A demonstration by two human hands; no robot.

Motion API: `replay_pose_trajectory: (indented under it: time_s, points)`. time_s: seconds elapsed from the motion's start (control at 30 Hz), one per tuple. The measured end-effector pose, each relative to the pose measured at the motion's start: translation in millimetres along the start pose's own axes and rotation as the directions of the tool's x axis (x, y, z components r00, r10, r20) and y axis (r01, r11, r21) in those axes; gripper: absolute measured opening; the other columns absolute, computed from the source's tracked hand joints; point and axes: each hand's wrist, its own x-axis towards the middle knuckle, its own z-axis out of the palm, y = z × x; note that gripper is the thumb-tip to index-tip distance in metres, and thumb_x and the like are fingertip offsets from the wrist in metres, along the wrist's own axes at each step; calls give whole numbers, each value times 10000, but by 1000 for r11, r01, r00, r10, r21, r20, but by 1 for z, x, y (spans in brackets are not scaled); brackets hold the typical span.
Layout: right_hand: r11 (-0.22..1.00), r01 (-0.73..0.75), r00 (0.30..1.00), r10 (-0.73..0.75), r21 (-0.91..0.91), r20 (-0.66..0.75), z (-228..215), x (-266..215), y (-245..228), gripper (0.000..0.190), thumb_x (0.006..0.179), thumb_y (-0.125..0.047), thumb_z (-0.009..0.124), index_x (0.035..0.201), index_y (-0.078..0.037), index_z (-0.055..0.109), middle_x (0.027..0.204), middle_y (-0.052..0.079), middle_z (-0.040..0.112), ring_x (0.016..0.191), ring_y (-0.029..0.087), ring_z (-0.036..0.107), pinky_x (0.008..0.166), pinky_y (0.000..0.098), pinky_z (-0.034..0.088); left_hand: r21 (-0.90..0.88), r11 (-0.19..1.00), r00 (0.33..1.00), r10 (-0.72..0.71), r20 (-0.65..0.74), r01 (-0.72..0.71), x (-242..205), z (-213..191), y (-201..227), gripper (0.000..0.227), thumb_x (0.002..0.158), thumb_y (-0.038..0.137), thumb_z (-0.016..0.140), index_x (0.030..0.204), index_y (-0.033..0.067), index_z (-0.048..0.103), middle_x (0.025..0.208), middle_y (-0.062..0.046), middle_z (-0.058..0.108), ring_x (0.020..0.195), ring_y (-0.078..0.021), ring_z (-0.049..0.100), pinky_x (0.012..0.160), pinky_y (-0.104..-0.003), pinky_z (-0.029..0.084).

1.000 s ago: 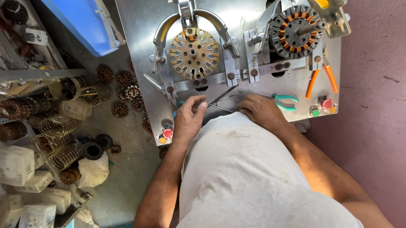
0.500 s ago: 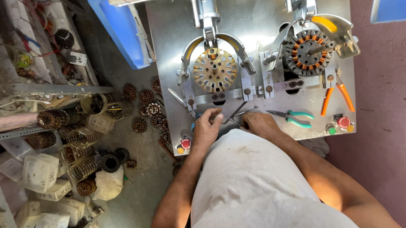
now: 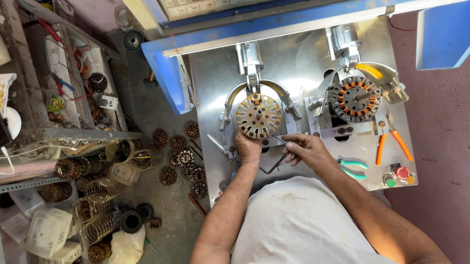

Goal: The person uses pliers and a metal rod to adjust and insert components into a circular metal part mounted on a machine. They repeatedly manipulate the part, press buttons on the machine, and transfer small components between two circular assemblies.

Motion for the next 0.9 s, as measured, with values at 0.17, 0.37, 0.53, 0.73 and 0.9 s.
replay_pose_trajectory:
  time_s: [0.17, 0.37, 0.53, 0.73, 0.9]
  points:
    - [990, -15, 999, 22, 144, -49, 4, 14, 5, 393, 979, -112, 612, 1340, 43, 621, 902, 148, 729, 712, 218, 750, 556, 308, 615, -27, 1000, 1000, 5, -6, -5, -8, -1, -2, 294, 810, 89, 804, 1072, 42, 679, 969, -107, 761, 934, -277, 759, 810, -379, 596]
    - [989, -17, 994, 33, 146, -108, 5, 26, -7, 389, 997, -122, 606, 1341, 60, 614, 835, 137, 712, 637, 213, 739, 479, 296, 586, 101, 993, 996, 64, -57, -58, -1, 1, 32, 271, 798, 99, 791, 1040, 38, 686, 995, -105, 716, 951, -302, 726, 825, -412, 582]
    - [994, -69, 996, 73, 79, -57, 8, 21, -19, 387, 992, -153, 613, 1338, 18, 634, 709, 95, 665, 475, 162, 645, 354, 271, 481, 125, 988, 990, 104, -99, -92, 2, 2, 51, 409, 774, 115, 787, 1137, 9, 631, 1132, -159, 637, 1035, -347, 663, 890, -423, 549]
    - [997, -45, 997, 49, 62, -58, 7, 11, -23, 358, 987, -158, 633, 1300, 12, 671, 681, 65, 632, 426, 121, 597, 316, 247, 417, 186, 973, 989, 143, -37, -133, -9, 6, 38, 449, 817, 138, 789, 1206, 6, 609, 1161, -190, 619, 1042, -388, 665, 871, -445, 561]
    - [997, -43, 999, 44, 59, -20, -1, 7, -23, 344, 982, -150, 648, 1279, 20, 684, 711, 69, 665, 453, 110, 587, 325, 243, 409, 209, 958, 981, 192, 42, -196, -16, 3, 16, 366, 837, 87, 667, 1195, 10, 661, 1127, -191, 664, 1003, -414, 691, 837, -454, 588]
